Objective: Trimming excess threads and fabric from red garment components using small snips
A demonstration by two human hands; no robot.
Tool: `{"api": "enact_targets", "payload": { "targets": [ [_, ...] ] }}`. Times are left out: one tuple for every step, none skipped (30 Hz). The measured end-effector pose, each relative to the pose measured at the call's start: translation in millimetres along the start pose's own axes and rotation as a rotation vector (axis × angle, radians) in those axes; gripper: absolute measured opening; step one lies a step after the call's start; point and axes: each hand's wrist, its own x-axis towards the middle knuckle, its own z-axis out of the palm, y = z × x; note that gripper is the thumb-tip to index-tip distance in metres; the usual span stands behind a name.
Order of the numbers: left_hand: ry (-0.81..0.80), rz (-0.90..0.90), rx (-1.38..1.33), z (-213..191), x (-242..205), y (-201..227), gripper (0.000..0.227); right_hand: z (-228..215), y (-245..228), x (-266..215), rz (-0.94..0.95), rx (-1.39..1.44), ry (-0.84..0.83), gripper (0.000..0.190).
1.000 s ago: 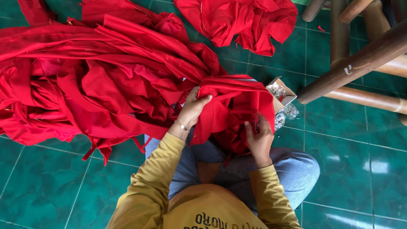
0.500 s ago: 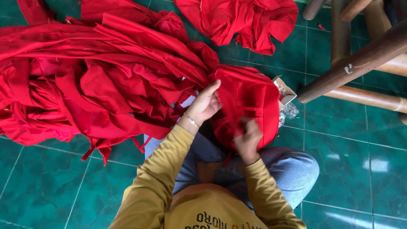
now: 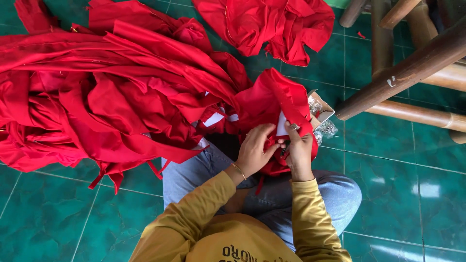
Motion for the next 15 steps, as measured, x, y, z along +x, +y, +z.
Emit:
{"api": "enact_targets", "payload": {
  "targets": [
    [0.05,0.149,0.106,3,3,-3,0.039,1,-1,-1,-0.027,-0.001,-0.053,0.017],
    [0.051,0.15,0.106,4,2,-7,0.039,-2,-1,-1,-0.028,-0.001,-0.053,0.017],
    [0.056,0.13,0.062,5,0,-11,0.023,-5,0,-1,-0.017,-0.009,-0.092,0.012],
    [0.061,0.109,0.017,6,-1,-15,0.01,-8,1,0,-0.006,-0.017,-0.131,0.009],
    [0.059,0.109,0.019,-3,3,-9,0.01,-7,2,1,-0.004,-0.016,-0.13,0.009],
    [0.07,-0.006,-0.094,-12,7,-2,0.011,-6,3,3,0.002,-0.031,-0.156,0.01],
    [0.082,-0.123,-0.205,-21,10,4,0.013,-4,4,4,0.009,-0.047,-0.182,0.01],
    [0.081,-0.124,-0.203,-23,6,1,0.013,4,-4,-2,0.012,-0.046,-0.183,0.01],
    [0.087,-0.266,-0.28,-26,3,-2,0.01,12,-12,-8,0.015,-0.065,-0.203,0.01],
    [0.093,-0.408,-0.356,-29,0,-6,0.013,21,-19,-13,0.019,-0.084,-0.224,0.01],
    [0.096,-0.411,-0.352,-28,-7,-15,0.013,28,-24,-17,0.023,-0.084,-0.229,0.01],
    [0.093,-0.48,-0.386,-27,-15,-24,0.012,36,-28,-21,0.033,-0.104,-0.242,0.012],
    [0.091,-0.547,-0.42,-27,-22,-33,0.012,44,-32,-25,0.041,-0.125,-0.256,0.014],
    [0.095,-0.549,-0.416,-30,-27,-36,0.012,44,-23,-20,0.044,-0.125,-0.261,0.014],
    [0.078,-0.59,-0.441,-34,-34,-40,0.01,44,-14,-15,0.054,-0.166,-0.329,0.016]
  ]
}}
